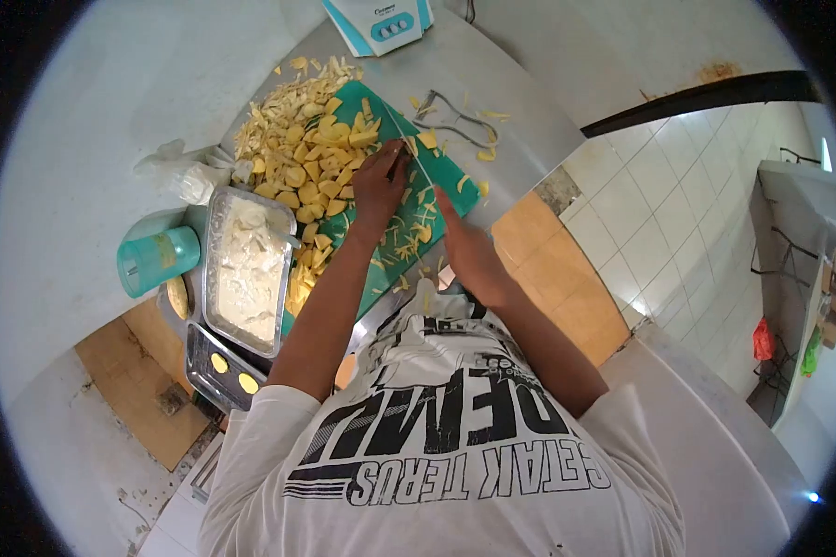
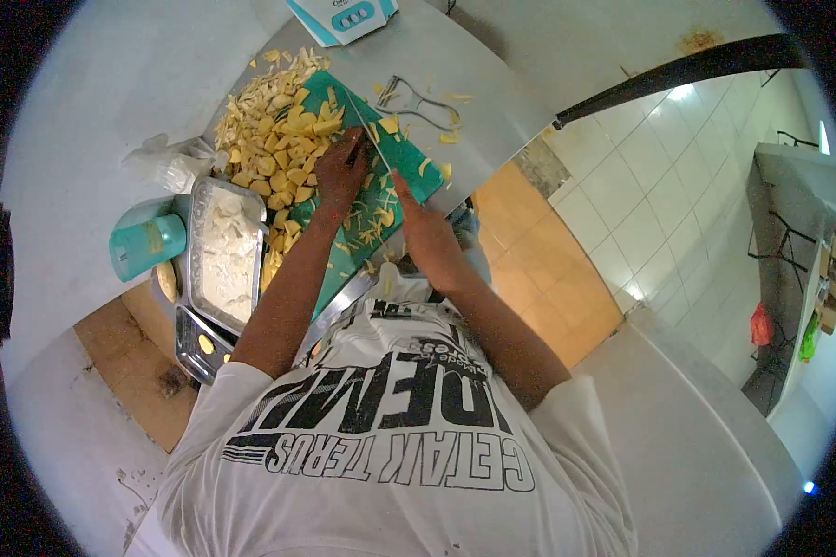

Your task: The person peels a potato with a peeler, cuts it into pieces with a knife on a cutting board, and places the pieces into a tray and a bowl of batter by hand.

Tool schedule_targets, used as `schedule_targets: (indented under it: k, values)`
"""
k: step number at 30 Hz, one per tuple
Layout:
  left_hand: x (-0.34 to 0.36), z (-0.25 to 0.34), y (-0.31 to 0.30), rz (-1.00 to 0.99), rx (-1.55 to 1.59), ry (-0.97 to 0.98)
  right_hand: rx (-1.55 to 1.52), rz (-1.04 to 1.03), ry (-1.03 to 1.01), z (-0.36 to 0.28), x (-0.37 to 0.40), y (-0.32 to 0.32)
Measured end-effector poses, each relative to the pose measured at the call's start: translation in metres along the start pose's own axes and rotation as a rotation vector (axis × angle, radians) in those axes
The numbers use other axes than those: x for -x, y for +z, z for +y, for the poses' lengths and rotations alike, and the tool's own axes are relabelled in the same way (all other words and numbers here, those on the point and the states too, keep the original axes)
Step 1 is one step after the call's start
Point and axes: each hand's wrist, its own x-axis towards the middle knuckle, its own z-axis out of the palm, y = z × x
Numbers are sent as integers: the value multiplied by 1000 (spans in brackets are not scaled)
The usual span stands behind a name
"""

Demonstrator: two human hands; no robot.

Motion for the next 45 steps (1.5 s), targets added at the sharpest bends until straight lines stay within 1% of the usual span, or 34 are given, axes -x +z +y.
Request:
schedule_targets:
  k: [2,3,5,6,7,8,10,12,13,16,18,20,21,22,23,24,25,27,28,30,33,36,38,40,42,43,44,45]
  values:
    - [1,-2,1,55,-23,25,-19,-120,149,-4,34,-17]
    - [1,-2,0,37,0,-19,-32,-191,212,-5,41,-21]
    - [3,1,-3,-14,39,-101,12,-109,103,-3,26,-10]
    - [5,-1,-5,14,28,-53,33,-62,60,-2,16,-4]
    - [2,-3,-3,51,23,-7,7,-162,158,-17,-1,-13]
    - [2,-3,-2,86,22,41,30,-201,179,-17,6,-16]
    - [-3,-3,1,51,17,-61,89,-263,214,-13,26,-32]
    - [2,-1,0,-10,-7,-172,23,-235,159,4,69,-40]
    - [1,-3,0,6,-19,-152,-10,-224,130,5,76,-45]
    - [4,-7,4,46,-56,-70,-1,-322,243,-7,68,-62]
    - [5,-11,8,101,-104,8,22,-276,102,1,72,-74]
    - [2,6,3,40,58,-204,11,-247,26,9,82,-87]
    - [1,13,0,6,139,-312,-8,-236,21,15,87,-95]
    - [-4,20,0,-28,63,-341,-28,-226,15,21,91,-103]
    - [-11,27,0,-60,-13,-369,-25,-223,74,24,92,-112]
    - [-17,32,2,-91,-88,-397,-22,-218,131,26,91,-122]
    - [-21,37,5,-74,-133,-387,-18,-211,187,27,89,-131]
    - [-31,48,9,-41,-222,-365,-34,-202,211,31,78,-143]
    - [-36,53,11,-53,-263,-392,-44,-197,223,33,73,-149]
    - [-45,61,15,-80,-344,-447,-23,-190,108,42,62,-157]
    - [-50,59,25,-83,-426,-414,19,-213,20,44,45,-169]
    - [-53,60,26,-167,-442,-468,47,-223,-4,46,35,-176]
    - [-49,60,28,-106,-419,-423,28,-235,-12,40,28,-181]
    - [-41,58,24,-67,-399,-403,120,-225,-101,52,21,-181]
    - [-37,57,24,-48,-381,-408,113,-246,-143,53,12,-177]
    - [-36,58,22,-86,-363,-469,65,-266,-129,49,8,-177]
    - [-29,56,15,-25,-306,-454,18,-281,-109,42,6,-177]
    - [-24,63,3,33,-245,-433,55,-366,6,26,1,-183]
